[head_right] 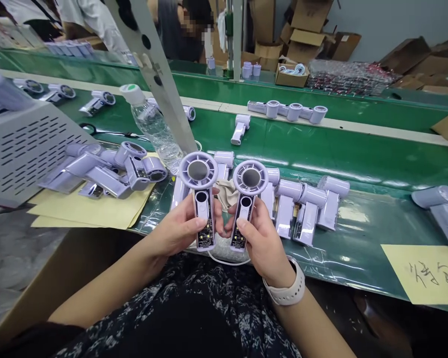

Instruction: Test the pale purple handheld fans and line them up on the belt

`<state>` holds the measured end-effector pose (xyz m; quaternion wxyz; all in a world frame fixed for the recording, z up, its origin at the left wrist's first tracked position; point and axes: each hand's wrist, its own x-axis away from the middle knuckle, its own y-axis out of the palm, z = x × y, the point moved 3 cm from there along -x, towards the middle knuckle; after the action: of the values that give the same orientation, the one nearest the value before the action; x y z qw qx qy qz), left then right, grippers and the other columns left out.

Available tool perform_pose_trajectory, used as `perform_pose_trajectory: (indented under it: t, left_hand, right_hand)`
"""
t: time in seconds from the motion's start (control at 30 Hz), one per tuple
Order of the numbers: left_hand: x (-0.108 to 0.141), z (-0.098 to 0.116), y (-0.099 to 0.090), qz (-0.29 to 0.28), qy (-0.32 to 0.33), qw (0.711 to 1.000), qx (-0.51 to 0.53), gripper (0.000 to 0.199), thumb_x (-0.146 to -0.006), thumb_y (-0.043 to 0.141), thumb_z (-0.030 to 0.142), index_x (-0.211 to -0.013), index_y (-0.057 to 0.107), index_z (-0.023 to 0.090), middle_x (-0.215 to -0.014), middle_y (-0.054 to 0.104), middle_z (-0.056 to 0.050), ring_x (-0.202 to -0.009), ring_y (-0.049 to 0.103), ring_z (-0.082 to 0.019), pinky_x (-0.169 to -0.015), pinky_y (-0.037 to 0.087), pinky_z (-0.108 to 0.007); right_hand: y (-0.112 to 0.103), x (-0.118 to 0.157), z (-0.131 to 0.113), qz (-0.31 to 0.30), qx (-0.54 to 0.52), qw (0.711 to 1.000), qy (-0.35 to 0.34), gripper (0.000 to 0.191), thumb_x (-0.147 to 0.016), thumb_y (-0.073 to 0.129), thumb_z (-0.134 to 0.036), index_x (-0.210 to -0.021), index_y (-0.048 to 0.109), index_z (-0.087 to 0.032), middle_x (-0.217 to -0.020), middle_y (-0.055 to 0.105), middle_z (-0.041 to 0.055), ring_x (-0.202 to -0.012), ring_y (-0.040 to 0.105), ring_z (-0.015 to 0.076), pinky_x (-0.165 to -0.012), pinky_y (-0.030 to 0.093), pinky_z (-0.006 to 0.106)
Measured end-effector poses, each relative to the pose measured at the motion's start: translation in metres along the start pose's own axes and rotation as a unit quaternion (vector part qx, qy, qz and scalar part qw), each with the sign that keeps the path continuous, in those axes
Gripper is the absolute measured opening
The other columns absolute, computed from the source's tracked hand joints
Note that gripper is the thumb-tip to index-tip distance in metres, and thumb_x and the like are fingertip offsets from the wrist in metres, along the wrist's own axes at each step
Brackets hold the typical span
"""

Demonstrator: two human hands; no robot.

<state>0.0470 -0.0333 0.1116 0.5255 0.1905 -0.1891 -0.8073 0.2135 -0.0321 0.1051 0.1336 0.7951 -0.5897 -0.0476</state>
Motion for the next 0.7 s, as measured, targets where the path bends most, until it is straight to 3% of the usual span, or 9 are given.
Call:
perform_pose_trajectory:
  t: [0.23, 0.37, 0.6, 0.7]
  left_hand:
    - [0.006, 0.005, 0.000, 0.014, -0.020, 1.000, 0.014, 0.032, -0.085, 0.078, 0.036, -0.101, 0.055, 0.020, -0.080, 0.065, -0.001, -0.069, 0.062, -0.015, -0.067, 0.052, -0.030]
    - [0.007, 0.005, 0.002, 0.007, -0.023, 0.999, 0.042, 0.038, -0.083, 0.079, 0.034, -0.107, 0.054, 0.021, -0.085, 0.064, -0.001, -0.072, 0.063, -0.016, -0.069, 0.053, -0.032]
    - [-0.003, -0.010, -0.009, 0.084, -0.020, 0.995, 0.047, 0.040, -0.078, 0.080, 0.038, -0.102, 0.052, 0.021, -0.087, 0.060, 0.001, -0.064, 0.059, -0.013, -0.059, 0.051, -0.029]
    - [-0.002, -0.010, -0.011, 0.099, -0.018, 0.994, 0.051, 0.043, -0.078, 0.079, 0.036, -0.108, 0.052, 0.022, -0.087, 0.060, 0.002, -0.064, 0.060, -0.013, -0.059, 0.051, -0.029]
  right_hand:
    - [0.008, 0.001, 0.000, -0.021, -0.060, 0.998, 0.029, 0.040, -0.085, 0.071, -0.043, -0.118, 0.055, -0.027, -0.109, 0.067, 0.0069, -0.082, 0.067, 0.0230, -0.073, 0.059, 0.041]
    - [0.009, 0.002, -0.002, -0.027, -0.076, 0.996, 0.033, 0.039, -0.085, 0.074, -0.043, -0.116, 0.059, -0.025, -0.107, 0.068, 0.0067, -0.077, 0.066, 0.0202, -0.070, 0.059, 0.037]
    - [0.005, 0.001, 0.004, 0.006, -0.054, 0.998, 0.011, 0.030, -0.088, 0.070, -0.043, -0.110, 0.060, -0.026, -0.098, 0.067, 0.0044, -0.071, 0.063, 0.0180, -0.062, 0.057, 0.033]
    - [0.004, 0.002, 0.006, 0.000, -0.051, 0.999, 0.010, 0.026, -0.090, 0.067, -0.045, -0.105, 0.059, -0.025, -0.095, 0.066, 0.0038, -0.068, 0.062, 0.0179, -0.059, 0.055, 0.033]
